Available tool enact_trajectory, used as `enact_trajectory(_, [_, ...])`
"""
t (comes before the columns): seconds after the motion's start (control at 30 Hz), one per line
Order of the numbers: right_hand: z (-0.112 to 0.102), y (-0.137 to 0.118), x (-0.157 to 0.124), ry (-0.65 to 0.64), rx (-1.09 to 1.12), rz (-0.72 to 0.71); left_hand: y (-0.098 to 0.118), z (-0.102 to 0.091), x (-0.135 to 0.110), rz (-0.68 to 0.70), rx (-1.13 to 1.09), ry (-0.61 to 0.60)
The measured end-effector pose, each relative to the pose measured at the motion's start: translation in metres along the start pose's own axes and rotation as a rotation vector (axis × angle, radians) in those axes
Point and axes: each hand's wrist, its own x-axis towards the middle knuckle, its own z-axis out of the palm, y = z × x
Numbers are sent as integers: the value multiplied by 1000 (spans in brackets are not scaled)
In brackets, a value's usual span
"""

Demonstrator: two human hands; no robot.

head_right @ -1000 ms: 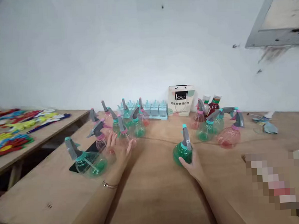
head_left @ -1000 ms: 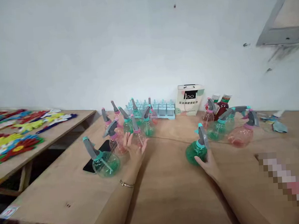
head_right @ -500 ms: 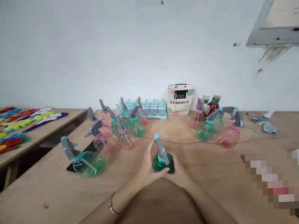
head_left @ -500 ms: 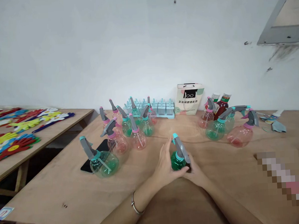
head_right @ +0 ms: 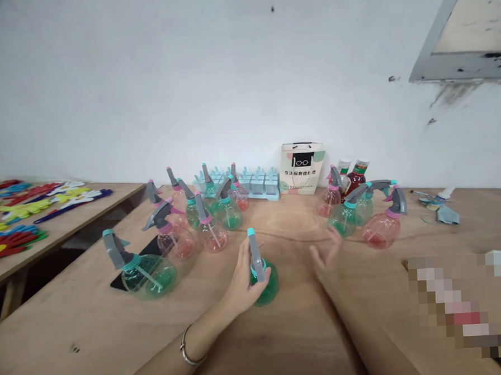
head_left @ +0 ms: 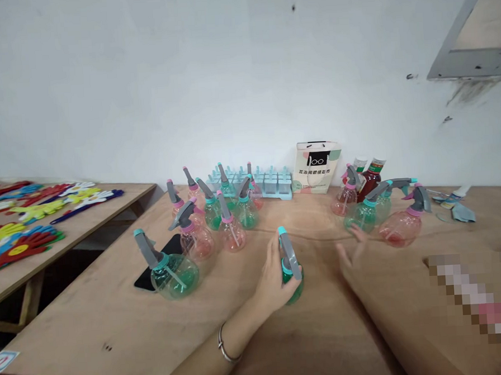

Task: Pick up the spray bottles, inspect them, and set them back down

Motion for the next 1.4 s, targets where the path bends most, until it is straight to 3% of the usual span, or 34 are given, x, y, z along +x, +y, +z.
enact_trajectory(0.07, [-5, 30, 22, 246, -192, 128, -1, 0, 0, 21, 9, 23])
enact_trajectory(0.13, [-7, 54, 40, 357, -286, 208, -2, 0, -1, 32, -6, 39])
enact_trajectory(0.27, [-5, 80, 59, 362, -287, 289, -2, 1, 0, -16, -43, 51])
enact_trajectory(0.43, [-1, 89, 61, 272, -186, 324, -2, -2, 3, 6, -195, -14])
enact_trajectory(0.5, [2, 88, 58, 265, -166, 316, 0, -6, 5, -28, -308, -63])
enact_trajectory(0.6, [7, 80, 43, 188, -72, 307, 4, -14, 6, -197, -509, -126])
enact_trajectory(0.7, [7, 65, 20, 17, 92, 296, 8, -19, 7, -383, -727, -237])
enact_trajectory(0.8, [-1, 48, -7, -162, 165, 238, 9, -22, 10, -481, -957, -278])
enact_trajectory(1.03, [-20, 11, -35, -317, 182, 70, -2, -24, 14, -553, -1180, -462])
enact_trajectory(1.2, [-19, -2, -32, -331, 206, 54, -8, -17, 7, -581, -1181, -356])
enact_trajectory(1.4, [-18, 2, -33, -351, 233, 110, -2, -17, 8, -544, -1201, -421])
